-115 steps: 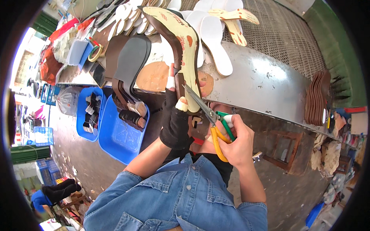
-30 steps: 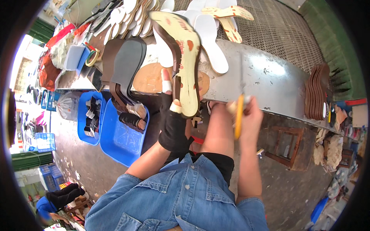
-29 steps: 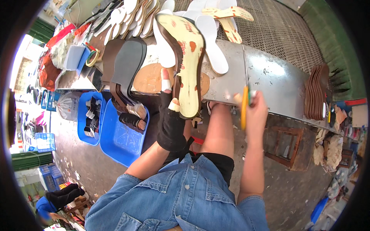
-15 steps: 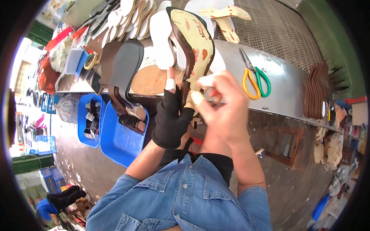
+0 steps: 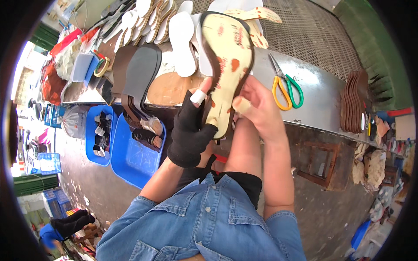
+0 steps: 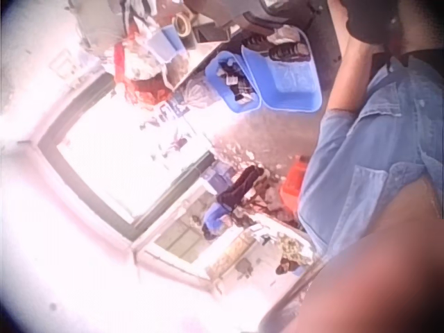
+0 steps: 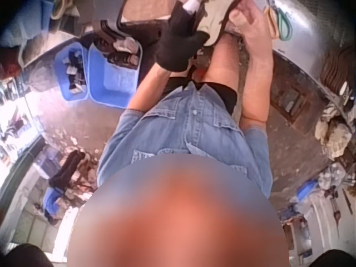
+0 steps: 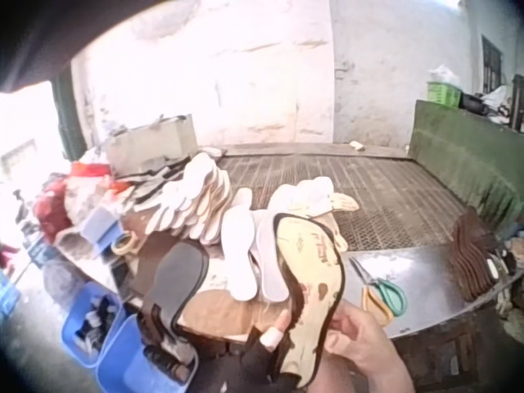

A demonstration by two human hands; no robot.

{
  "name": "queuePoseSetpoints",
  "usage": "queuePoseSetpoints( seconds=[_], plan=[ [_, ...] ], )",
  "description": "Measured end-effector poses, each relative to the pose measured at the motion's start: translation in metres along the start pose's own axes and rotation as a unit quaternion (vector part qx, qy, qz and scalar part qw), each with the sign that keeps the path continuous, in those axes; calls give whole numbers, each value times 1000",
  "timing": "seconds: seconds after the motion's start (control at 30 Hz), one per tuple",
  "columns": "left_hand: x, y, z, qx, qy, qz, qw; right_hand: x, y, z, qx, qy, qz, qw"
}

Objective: The recorder is seen assembling a shoe by applying glue and stitching components.

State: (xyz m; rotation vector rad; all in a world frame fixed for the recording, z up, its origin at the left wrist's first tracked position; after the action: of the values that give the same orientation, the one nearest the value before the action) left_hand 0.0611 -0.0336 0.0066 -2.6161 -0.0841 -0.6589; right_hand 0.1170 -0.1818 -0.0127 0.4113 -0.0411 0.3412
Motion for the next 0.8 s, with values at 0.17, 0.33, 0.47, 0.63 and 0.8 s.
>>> queuePoseSetpoints(
  seconds=[0.17, 0.33, 0.47, 0.63, 0.8],
  plan=[
    [-2, -7, 14, -353, -256, -50, 899, 8, 3, -10, 99, -41, -32, 994],
    [1, -14, 26, -249, -290, 27, 924, 4, 9, -6, 124, -50, -60, 989],
    [8, -25, 13, -39, -155, -45, 986, 5, 2, -1, 26, -93, -118, 988],
    [10, -34, 2, 19, -82, -65, 994, 2, 19, 10, 23, -125, -95, 987],
    [10, -24, 18, -161, -160, -28, 974, 3, 4, 7, 17, -133, -92, 987]
  ],
)
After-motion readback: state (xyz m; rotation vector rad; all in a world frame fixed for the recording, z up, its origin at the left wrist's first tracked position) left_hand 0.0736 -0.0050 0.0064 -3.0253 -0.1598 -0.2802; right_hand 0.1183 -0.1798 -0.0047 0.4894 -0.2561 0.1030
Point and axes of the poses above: each hand's wrist, its own x-axis towards the middle knuckle, its own y-axis out of the palm, z = x × y, the point moved 6 cm from there along x, towards the middle knuckle, and after that the axes turned 11 degrees about x, right-handed, at the moved point
